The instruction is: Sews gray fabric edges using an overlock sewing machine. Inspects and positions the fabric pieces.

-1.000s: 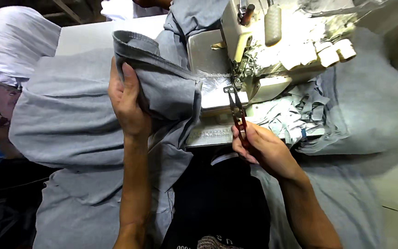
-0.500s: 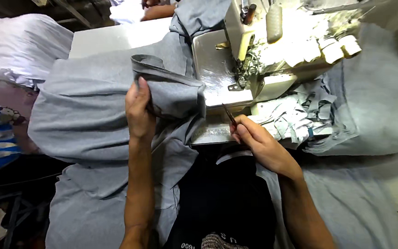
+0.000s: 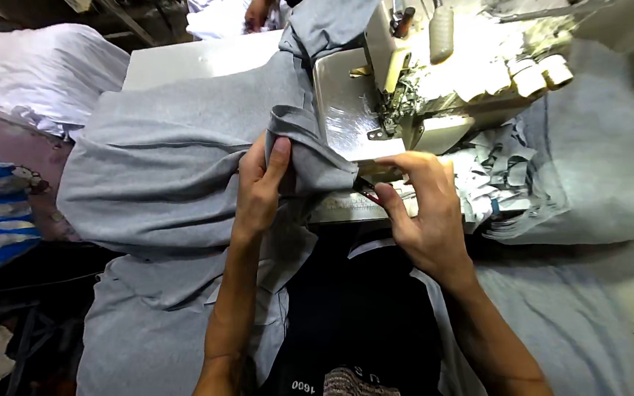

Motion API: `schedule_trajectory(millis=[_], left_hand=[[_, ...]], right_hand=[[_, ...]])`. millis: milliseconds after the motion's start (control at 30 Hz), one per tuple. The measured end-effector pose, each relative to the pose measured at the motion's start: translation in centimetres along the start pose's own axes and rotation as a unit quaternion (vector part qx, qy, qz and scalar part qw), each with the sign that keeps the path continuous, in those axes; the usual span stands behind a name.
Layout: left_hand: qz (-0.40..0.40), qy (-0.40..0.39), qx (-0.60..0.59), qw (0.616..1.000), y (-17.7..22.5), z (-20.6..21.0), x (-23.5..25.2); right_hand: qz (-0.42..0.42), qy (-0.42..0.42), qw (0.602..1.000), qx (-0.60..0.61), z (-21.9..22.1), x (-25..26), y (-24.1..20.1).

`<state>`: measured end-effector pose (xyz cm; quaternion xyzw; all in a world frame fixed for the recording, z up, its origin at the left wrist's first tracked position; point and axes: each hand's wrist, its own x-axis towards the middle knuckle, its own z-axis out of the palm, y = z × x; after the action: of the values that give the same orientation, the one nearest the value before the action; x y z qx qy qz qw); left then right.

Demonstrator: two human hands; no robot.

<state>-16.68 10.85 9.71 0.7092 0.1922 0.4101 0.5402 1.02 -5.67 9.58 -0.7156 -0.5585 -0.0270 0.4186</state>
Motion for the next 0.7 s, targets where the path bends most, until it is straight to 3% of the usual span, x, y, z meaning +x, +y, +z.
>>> schedule_trajectory(millis=[100,200,333,467,567,700], left_hand=[[0.012,-0.022,-0.028,0.999,1.2,0.7,-0.7],[-0.012,-0.018,-0.043,0.999,1.8,0.9,-1.0],[-0.028,-0.021,0.081,0.996,1.8,0.7,-1.4],[0.104,-0.081,0.28,0.951,2.7,-0.3,0.1],[0.215,-0.193,0.318,0.903,4.3,-0.4,2.8],[0.263,-0.315,0.313,0.856,4.4,-0.9,6.4]], right_hand=[[-0.025,-0.013,0.99,0.135,0.7,2.3,-1.6],[0.023,-0.024,0.971,0.235,1.6,2.4,-2.6],[0.059,-0.001,0.954,0.294,2.4,1.4,-2.0],[0.063,0.006,0.946,0.318,2.4,0.6,-1.2],[0.046,0.008,0.942,0.332,2.1,0.6,-0.8],[0.038,0.003,0.937,0.348,1.7,0.7,-0.5]])
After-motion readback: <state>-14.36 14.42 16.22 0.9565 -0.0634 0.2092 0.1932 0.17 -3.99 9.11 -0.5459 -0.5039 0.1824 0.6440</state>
